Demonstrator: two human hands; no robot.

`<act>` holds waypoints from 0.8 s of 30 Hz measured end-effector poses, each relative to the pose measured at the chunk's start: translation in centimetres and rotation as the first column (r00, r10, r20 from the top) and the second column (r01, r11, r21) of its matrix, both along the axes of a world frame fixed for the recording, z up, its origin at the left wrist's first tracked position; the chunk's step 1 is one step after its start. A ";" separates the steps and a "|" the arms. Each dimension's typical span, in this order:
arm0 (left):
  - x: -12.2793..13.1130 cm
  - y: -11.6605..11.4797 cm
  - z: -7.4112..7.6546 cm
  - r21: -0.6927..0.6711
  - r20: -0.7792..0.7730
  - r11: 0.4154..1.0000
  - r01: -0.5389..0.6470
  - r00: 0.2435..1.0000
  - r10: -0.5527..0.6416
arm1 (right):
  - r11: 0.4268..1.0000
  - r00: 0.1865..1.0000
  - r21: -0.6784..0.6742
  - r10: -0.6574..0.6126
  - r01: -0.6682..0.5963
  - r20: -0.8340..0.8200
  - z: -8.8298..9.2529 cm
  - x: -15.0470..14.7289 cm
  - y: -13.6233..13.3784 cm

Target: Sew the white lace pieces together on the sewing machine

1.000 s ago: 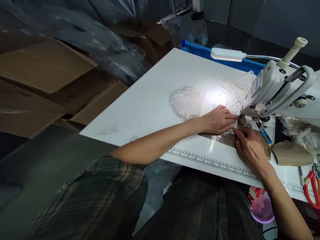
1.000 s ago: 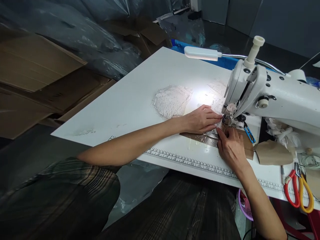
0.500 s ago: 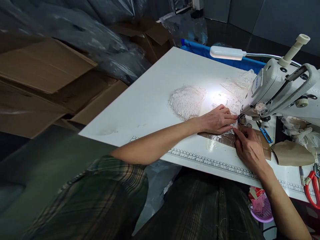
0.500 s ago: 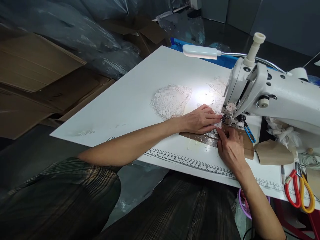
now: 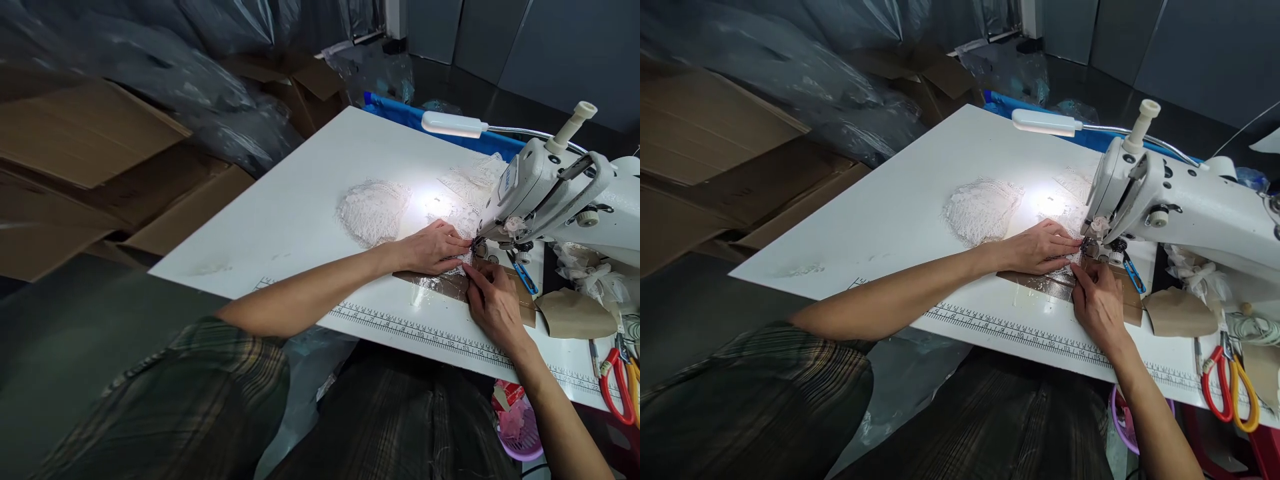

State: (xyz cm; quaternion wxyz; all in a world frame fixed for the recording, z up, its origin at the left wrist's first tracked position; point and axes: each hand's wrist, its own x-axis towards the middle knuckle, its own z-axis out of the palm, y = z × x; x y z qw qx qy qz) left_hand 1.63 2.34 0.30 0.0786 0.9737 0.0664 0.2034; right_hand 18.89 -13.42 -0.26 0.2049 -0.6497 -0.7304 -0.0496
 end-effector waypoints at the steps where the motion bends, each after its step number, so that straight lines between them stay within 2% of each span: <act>1: 0.0 0.0 0.0 -0.006 -0.006 1.000 0.003 1.000 -0.003 | 1.000 1.000 -0.010 -0.005 0.005 -0.005 0.0 0.0 0.0; 11: 0.1 0.1 0.5 0.007 -0.065 1.000 0.013 0.998 -0.013 | 0.999 0.999 -0.048 -0.020 0.018 -0.047 0.0 0.2 0.1; 18: 0.0 -0.2 1.0 0.049 -0.113 0.999 -0.017 0.993 0.023 | 0.997 0.997 -0.076 -0.016 0.010 -0.080 0.2 0.3 0.1; 24: 0.0 -0.2 1.0 0.031 -0.123 0.999 -0.030 0.992 0.033 | 0.995 0.998 -0.103 -0.019 0.013 -0.059 0.7 0.3 0.1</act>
